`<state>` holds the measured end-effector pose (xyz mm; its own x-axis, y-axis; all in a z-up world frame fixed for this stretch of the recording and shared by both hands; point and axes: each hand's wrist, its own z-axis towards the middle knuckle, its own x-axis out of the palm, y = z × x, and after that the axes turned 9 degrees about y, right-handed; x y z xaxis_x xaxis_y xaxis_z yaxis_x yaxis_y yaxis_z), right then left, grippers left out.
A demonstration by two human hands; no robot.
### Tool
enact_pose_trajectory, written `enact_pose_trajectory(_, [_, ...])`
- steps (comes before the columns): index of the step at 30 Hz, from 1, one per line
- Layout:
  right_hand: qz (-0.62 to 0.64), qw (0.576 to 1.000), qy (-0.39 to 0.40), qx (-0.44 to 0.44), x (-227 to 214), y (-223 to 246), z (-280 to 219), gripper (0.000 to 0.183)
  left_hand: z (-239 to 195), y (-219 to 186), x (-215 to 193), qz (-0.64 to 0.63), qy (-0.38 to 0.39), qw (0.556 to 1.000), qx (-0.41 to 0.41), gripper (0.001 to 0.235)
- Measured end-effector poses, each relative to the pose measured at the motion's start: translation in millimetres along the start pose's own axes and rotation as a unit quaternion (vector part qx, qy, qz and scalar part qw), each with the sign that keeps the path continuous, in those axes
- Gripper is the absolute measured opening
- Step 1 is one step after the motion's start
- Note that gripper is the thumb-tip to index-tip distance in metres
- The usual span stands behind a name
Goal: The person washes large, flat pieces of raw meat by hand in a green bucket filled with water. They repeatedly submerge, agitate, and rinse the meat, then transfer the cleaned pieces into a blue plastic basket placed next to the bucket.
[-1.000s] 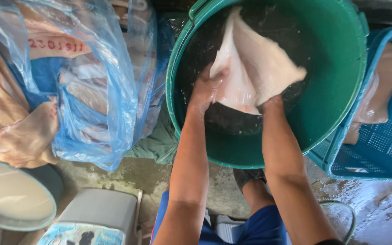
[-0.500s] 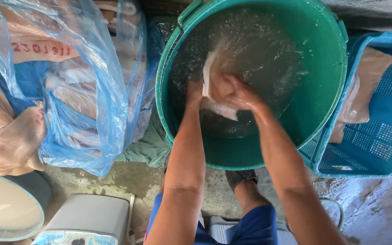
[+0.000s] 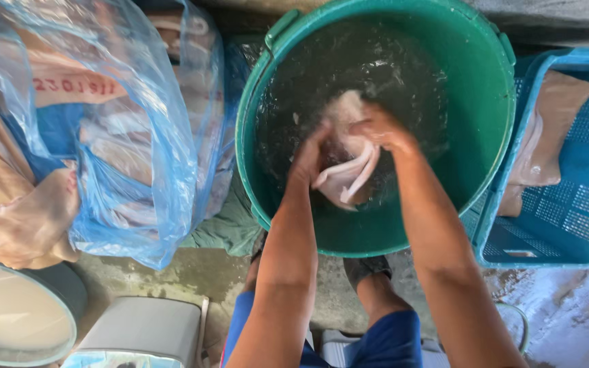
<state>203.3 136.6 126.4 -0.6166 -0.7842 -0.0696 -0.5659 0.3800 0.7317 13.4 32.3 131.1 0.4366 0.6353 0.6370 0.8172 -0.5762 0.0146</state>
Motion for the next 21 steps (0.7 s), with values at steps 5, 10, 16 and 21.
enact_pose_trajectory(5, [0.228, 0.953, -0.190, -0.061, -20, 25, -55, 0.042, -5, -24, 18, 0.119, 0.033, 0.991, 0.052, 0.071])
enact_pose_trajectory(10, [0.293, 0.911, -0.266, -0.113, -26, -12, -31, 0.069, -1, -31, 27, 0.491, -0.111, 0.851, 0.148, 0.064])
enact_pose_trajectory(16, [0.081, 0.966, -0.069, 0.237, 26, -78, 9, 0.065, 13, 0, -6, 0.516, -0.295, 0.755, 0.277, 0.054])
enact_pose_trajectory(21, [0.089, 0.957, -0.078, 0.266, 49, -69, 5, 0.058, 32, -19, -48, 0.528, -0.258, 0.794, 0.157, 0.041])
